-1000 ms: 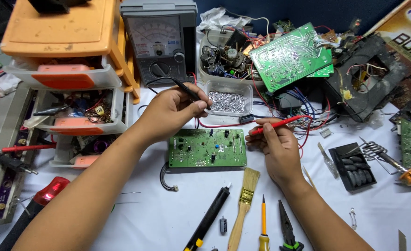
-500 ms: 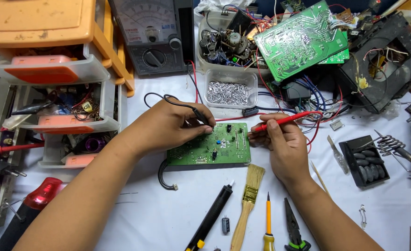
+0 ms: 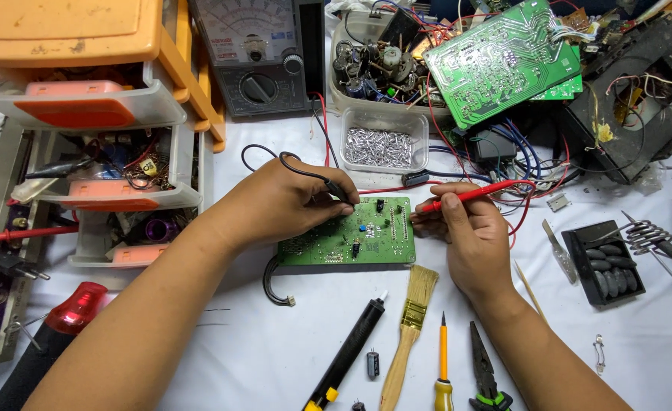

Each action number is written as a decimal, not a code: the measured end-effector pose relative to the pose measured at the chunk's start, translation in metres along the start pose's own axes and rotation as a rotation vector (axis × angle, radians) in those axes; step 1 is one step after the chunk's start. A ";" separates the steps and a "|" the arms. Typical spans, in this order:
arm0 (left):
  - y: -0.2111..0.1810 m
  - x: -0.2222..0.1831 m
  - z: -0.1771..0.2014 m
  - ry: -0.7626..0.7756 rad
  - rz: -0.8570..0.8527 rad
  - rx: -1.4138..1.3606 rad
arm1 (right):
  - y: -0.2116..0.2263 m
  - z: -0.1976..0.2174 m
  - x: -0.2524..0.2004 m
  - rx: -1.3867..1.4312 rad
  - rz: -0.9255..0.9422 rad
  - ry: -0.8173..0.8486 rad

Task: Cleaning a circuit board with a brush and testing components with a multimeter on a repair bench.

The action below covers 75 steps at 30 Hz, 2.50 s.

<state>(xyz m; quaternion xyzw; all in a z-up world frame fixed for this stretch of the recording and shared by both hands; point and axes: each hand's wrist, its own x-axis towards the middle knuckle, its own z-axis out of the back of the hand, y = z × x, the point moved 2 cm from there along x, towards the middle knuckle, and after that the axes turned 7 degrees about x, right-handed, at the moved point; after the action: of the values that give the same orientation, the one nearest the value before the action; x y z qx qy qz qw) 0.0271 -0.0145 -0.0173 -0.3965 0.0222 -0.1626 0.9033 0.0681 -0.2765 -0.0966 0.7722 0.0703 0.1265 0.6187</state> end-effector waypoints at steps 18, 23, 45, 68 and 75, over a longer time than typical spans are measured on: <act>-0.002 0.000 -0.002 -0.012 0.002 0.057 | -0.002 0.000 0.000 0.016 0.019 -0.011; -0.006 -0.002 0.000 -0.032 -0.031 0.109 | -0.006 0.003 0.002 0.031 0.025 0.003; -0.008 -0.004 0.003 0.007 0.012 0.089 | -0.003 0.002 0.002 -0.008 0.009 -0.008; -0.011 -0.001 0.002 0.022 0.044 0.166 | 0.008 -0.002 -0.001 -0.138 0.049 -0.012; -0.016 0.002 0.004 0.059 0.094 0.208 | 0.013 -0.002 -0.005 -0.251 0.078 -0.033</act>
<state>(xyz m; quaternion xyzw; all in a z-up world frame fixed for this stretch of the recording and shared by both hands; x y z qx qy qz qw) 0.0251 -0.0220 -0.0032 -0.2943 0.0503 -0.1331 0.9451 0.0621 -0.2792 -0.0843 0.6929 0.0136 0.1455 0.7060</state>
